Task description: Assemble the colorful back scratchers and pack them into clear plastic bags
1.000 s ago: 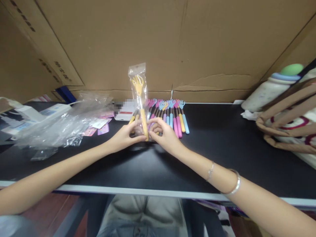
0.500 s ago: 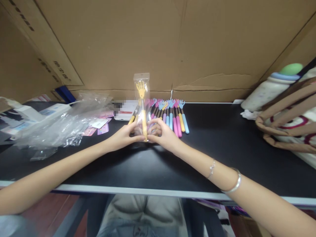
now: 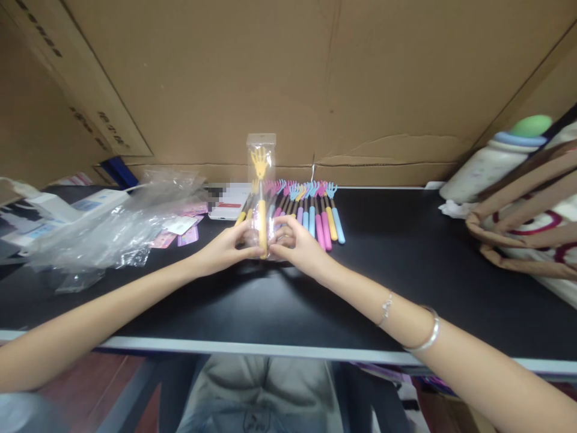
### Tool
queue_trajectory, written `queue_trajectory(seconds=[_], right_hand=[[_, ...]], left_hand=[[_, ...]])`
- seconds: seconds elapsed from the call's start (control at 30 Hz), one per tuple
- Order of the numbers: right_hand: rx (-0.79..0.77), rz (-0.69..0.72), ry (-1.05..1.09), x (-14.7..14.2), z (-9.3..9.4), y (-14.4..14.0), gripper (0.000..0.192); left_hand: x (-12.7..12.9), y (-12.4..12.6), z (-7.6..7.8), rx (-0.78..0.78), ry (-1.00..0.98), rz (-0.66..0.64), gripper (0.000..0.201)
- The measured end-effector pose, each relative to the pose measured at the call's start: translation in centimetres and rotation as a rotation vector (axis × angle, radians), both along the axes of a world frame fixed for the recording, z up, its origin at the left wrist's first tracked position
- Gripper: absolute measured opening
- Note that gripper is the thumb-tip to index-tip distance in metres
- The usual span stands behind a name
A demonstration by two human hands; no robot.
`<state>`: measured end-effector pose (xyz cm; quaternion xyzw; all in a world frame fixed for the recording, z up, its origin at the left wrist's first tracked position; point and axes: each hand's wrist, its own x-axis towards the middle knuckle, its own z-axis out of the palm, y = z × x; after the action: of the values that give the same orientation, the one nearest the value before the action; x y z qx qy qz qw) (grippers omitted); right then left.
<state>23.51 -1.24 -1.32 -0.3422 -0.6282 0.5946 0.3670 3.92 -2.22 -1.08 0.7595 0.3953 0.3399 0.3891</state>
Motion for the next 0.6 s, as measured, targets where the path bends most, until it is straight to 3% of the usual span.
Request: queue_trajectory(seconds=[0.33,0.6], right_hand=[[0.009,-0.001,-0.019,-0.04,0.24,-0.13,0.045],[0.112,0.007,-0.073,0.19,0.0,0.12,0.039]], left_hand=[[-0.02,-0.05,0.14,0.022,-0.001,-0.025,0.05],[-0.08,-0.03,0.09,0.048,0.077,-0.01,0.049]])
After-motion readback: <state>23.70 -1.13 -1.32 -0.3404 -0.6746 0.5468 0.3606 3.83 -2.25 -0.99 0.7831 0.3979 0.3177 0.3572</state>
